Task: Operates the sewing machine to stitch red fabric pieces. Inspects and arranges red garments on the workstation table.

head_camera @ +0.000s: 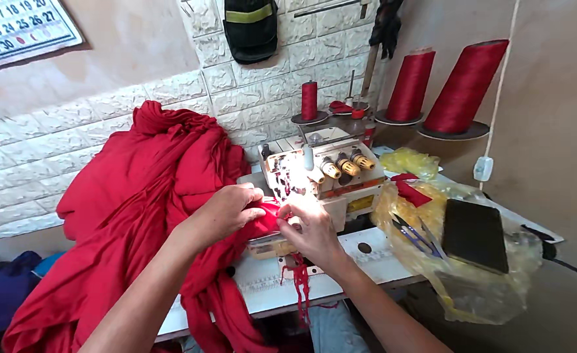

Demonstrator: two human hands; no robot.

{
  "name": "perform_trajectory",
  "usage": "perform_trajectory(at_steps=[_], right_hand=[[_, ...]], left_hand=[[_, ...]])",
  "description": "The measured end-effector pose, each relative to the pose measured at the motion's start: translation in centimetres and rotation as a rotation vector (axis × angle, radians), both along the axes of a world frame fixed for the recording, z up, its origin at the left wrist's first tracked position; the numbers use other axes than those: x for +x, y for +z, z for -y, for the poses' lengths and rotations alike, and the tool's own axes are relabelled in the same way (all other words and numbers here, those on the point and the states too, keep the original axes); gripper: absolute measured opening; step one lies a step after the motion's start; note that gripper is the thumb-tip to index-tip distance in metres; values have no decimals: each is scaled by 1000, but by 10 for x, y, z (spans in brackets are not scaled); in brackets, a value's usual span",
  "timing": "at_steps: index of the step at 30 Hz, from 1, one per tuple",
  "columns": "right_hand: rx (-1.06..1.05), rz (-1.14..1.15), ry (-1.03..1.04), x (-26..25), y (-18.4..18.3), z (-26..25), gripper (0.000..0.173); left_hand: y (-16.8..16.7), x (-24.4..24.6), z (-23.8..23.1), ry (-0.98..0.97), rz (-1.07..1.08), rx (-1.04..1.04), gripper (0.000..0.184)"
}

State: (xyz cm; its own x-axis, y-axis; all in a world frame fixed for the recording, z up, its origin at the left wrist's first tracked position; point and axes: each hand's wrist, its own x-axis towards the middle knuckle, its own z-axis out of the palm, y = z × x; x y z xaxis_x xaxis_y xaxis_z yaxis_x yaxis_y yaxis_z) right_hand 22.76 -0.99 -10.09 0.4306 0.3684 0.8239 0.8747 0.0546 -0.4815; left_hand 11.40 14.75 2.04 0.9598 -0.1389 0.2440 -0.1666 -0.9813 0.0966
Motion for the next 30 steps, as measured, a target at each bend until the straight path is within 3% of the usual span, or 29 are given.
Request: perform_trajectory(at_steps=[6,12,15,19,22,26,30], right_hand=[[-109,-172,42,-2,13,5,24],[-89,-294,175,-2,21,2,16],[-84,-248,134,2,15,3,17],[-56,-263,113,7,5,9,16],[7,-358,155,6,4,6,13],[-1,-362,212,12,5,3,15],[-54,-420,540,9,16,18,13]], left_hand=[[0,0,-1,-16,-22,-45,19],[5,0,2,-2,-101,-90,18],[6,-1,1,-16,-65,-72,23],[40,-9,48,215,-231,-20,23],[6,-1,7,-25,33,-26,26],[0,2,5,-87,99,26,29],[-2,4,15,-223,92,52,34]])
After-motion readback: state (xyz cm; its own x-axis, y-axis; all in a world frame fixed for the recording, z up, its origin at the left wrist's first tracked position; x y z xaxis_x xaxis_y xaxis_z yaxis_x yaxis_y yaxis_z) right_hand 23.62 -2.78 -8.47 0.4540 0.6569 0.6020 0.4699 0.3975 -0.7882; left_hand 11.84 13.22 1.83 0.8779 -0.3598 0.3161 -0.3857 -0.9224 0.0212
